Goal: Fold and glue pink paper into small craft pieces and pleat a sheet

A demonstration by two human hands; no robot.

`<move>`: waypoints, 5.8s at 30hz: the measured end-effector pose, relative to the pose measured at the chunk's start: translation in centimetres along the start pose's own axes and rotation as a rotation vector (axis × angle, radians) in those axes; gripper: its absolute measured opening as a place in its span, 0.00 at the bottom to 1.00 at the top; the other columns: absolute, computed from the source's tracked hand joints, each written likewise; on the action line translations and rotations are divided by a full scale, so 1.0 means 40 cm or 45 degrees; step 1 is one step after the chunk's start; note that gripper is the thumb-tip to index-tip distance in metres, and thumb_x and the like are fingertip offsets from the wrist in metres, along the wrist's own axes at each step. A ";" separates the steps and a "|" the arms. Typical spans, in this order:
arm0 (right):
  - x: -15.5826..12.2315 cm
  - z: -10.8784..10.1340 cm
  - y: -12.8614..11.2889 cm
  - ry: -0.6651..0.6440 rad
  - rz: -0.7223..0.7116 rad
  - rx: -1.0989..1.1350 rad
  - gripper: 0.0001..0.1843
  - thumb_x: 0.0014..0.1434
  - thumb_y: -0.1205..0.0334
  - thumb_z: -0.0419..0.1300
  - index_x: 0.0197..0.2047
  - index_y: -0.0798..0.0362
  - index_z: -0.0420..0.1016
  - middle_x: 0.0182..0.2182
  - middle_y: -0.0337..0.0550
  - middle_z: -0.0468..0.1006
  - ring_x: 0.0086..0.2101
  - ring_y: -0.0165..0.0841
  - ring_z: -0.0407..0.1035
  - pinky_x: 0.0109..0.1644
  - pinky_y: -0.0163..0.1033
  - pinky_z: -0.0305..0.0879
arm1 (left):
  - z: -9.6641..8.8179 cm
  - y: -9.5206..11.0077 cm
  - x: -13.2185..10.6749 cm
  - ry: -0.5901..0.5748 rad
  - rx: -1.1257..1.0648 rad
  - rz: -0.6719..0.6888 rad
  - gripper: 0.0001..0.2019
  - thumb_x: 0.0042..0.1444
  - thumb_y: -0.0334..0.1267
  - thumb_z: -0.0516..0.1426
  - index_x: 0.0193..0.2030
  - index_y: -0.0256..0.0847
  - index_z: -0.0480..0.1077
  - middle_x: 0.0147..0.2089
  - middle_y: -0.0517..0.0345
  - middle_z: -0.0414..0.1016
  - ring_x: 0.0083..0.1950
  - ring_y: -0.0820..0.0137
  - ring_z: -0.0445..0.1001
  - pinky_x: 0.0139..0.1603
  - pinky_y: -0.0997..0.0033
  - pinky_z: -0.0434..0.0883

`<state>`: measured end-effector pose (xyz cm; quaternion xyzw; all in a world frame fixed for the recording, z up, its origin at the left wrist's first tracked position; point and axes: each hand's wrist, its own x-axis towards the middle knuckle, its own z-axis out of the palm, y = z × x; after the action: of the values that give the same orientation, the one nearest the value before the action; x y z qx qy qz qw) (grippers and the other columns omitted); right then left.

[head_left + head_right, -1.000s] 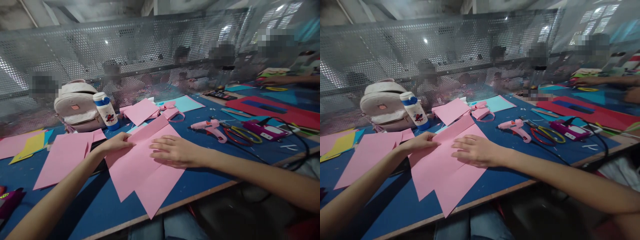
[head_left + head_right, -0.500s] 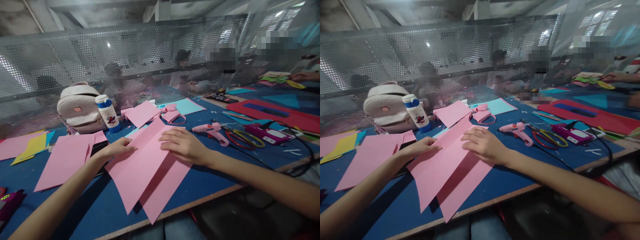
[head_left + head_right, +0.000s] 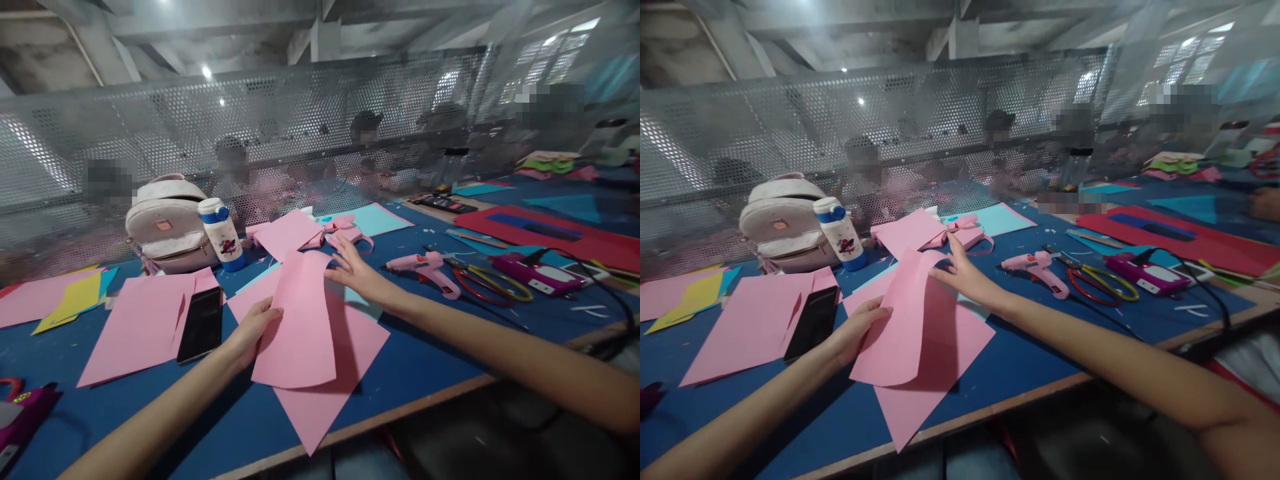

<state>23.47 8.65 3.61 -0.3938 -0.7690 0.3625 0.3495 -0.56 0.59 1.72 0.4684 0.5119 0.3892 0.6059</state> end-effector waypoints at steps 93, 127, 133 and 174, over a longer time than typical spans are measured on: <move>-0.010 0.069 0.074 -0.542 -0.693 -0.795 0.27 0.65 0.68 0.52 0.67 0.52 0.65 0.66 0.50 0.66 0.66 0.41 0.58 0.69 0.51 0.58 | -0.003 -0.156 -0.049 0.140 2.014 1.244 0.28 0.69 0.37 0.54 0.73 0.42 0.54 0.69 0.33 0.62 0.71 0.44 0.59 0.63 0.49 0.70; 0.009 0.066 0.064 -0.604 -0.717 -0.882 0.26 0.68 0.58 0.54 0.67 0.56 0.64 0.66 0.52 0.66 0.67 0.45 0.55 0.67 0.57 0.60 | -0.002 -0.127 -0.046 -0.145 1.989 1.168 0.32 0.69 0.47 0.52 0.74 0.35 0.50 0.68 0.24 0.61 0.70 0.40 0.60 0.61 0.45 0.70; 0.032 0.086 0.073 -0.641 -0.727 -0.864 0.28 0.68 0.59 0.53 0.69 0.56 0.61 0.68 0.50 0.61 0.69 0.45 0.50 0.70 0.56 0.54 | 0.001 -0.110 -0.042 -0.148 1.861 1.169 0.21 0.69 0.37 0.51 0.67 0.36 0.62 0.67 0.23 0.62 0.68 0.40 0.60 0.59 0.45 0.72; 0.145 0.257 -0.010 -0.911 -0.646 -0.861 0.28 0.73 0.59 0.41 0.72 0.59 0.53 0.71 0.48 0.53 0.70 0.37 0.46 0.72 0.51 0.45 | -0.017 -0.108 -0.059 -0.352 1.770 0.948 0.36 0.65 0.53 0.52 0.74 0.36 0.49 0.73 0.27 0.51 0.74 0.37 0.46 0.66 0.24 0.48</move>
<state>12.29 10.58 0.35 -0.1387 -0.9841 0.1111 -0.0029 -1.66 -2.65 -1.88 0.9229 0.3674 0.0962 0.0635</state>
